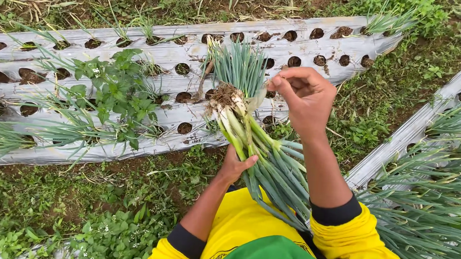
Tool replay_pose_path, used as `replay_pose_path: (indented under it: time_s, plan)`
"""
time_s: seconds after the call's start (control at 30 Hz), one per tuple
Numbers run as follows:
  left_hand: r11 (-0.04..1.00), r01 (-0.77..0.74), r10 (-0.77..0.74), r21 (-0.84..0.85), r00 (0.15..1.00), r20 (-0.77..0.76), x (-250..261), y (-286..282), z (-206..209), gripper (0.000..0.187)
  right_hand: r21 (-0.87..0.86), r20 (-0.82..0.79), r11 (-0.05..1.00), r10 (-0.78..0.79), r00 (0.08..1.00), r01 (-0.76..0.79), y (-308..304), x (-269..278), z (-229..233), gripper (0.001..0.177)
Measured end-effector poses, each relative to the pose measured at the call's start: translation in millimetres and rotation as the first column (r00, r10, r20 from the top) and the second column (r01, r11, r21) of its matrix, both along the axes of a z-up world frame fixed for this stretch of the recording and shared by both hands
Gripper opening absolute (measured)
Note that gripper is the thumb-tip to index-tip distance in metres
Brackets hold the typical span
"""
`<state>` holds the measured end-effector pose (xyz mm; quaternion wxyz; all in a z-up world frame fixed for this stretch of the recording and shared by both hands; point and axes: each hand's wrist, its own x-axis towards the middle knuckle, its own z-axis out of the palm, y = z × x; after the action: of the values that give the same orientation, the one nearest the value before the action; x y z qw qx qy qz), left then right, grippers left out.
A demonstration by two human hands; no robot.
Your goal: The person pulls a bunch of onions from a hydroponic trough, gathers them in their hands, and cleans the roots by removing excess soil and debris. They then place the cleaned bunch back onto the trough.
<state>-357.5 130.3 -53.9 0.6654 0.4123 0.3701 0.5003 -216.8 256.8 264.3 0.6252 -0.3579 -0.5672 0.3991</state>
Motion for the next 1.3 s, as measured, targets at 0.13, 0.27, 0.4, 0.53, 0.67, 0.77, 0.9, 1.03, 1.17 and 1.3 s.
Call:
replay_pose_path:
  time_s: [0.13,0.27,0.4,0.53,0.67,0.77,0.9,1.03,1.17,1.3]
  plan:
    - [0.999,-0.034,0.035,-0.032,0.998,0.053,0,-7,-24,0.096,0.014,-0.005,0.999,-0.029,1.0,0.029,16,10,22,0.012]
    - [0.991,-0.019,0.03,-0.129,0.997,0.078,-11,-20,-32,0.102,-0.272,0.349,0.957,0.198,0.916,-0.103,-7,11,53,0.035]
    - [0.995,-0.017,0.022,-0.098,0.998,0.057,-7,-9,4,0.101,-0.203,0.717,0.973,0.224,0.66,-0.11,-29,0,49,0.042]
    - [0.993,-0.03,0.035,-0.11,0.998,0.052,4,-10,16,0.099,-0.001,0.747,0.959,0.19,0.637,-0.285,-32,-3,-10,0.028]
    - [0.994,-0.061,0.065,-0.092,0.997,0.037,4,-9,4,0.097,0.225,0.795,0.946,-0.039,0.605,-0.234,-28,-4,-33,0.022]
    - [0.995,-0.066,0.069,-0.073,0.997,0.04,5,-10,-5,0.094,0.278,0.815,0.937,-0.113,0.568,-0.212,-23,-5,-38,0.017]
    - [0.996,-0.071,0.074,-0.062,0.996,0.046,7,-13,-15,0.091,0.301,0.835,0.925,-0.139,0.532,-0.231,-16,-4,-47,0.006]
    - [0.992,-0.081,0.089,-0.098,0.993,0.078,5,-11,11,0.088,0.336,0.833,0.897,-0.14,0.535,-0.288,-12,-8,-48,0.005]
    - [0.988,-0.095,0.107,-0.122,0.99,0.096,5,-12,29,0.09,0.366,0.808,0.88,-0.138,0.572,-0.303,-11,-12,-56,0.006]
    - [0.99,-0.086,0.096,-0.115,0.992,0.085,2,-10,45,0.087,0.373,0.771,0.885,-0.128,0.623,-0.28,-8,-14,-73,0.005]
